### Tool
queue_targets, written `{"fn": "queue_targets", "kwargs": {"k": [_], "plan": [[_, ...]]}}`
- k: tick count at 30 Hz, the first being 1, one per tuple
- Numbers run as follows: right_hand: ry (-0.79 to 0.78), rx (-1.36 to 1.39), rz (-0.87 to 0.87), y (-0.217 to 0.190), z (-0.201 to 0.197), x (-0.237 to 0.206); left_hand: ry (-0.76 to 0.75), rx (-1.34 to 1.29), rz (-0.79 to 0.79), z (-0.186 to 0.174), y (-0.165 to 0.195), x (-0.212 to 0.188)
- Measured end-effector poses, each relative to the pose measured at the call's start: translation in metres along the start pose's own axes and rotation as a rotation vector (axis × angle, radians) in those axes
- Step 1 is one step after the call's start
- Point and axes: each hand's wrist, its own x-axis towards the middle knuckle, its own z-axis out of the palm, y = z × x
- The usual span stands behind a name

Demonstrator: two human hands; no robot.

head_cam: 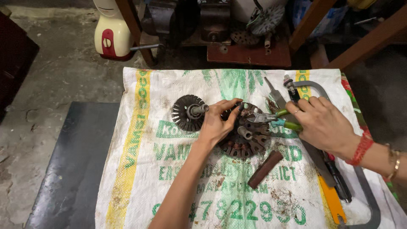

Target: The person works on a motor rotor assembly laid on a woven sack on the workshop floor, holding it steady while sawing at it with a hacksaw frame, prying at its slots with pliers and a screwdriver, and picking at its parts by hand.

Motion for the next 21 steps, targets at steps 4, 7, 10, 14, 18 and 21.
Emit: {"fn": "queue_targets", "kwargs": {"k": [4,7,10,14,18,21], "plan": [[0.08,-0.054,-0.04,0.001,0.005,0.004,0.014,0.063,0.012,-0.002,0.005,0.001],[-0.031,0.007,0.007,0.0,0.005,0.004,-0.007,0.057,-0.025,-0.004,0.01,0.0],[-0.398,0.293,0.234,-0.005,0.012,-0.003,-0.011,0.081,-0.029,-0.001,0.015,0.0],[-0.93,1.45,0.545,-0.015,0.034,-0.022,0.014,0.07,-0.038,0.0,0.019,-0.001],[-0.957,2.115,0.455,-0.026,0.056,-0.034,0.059,0.068,0.022,-0.002,0.018,-0.002],[-0.937,2.308,0.319,-0.029,0.058,-0.033,0.089,0.058,0.066,0.0,0.017,-0.002]]}}
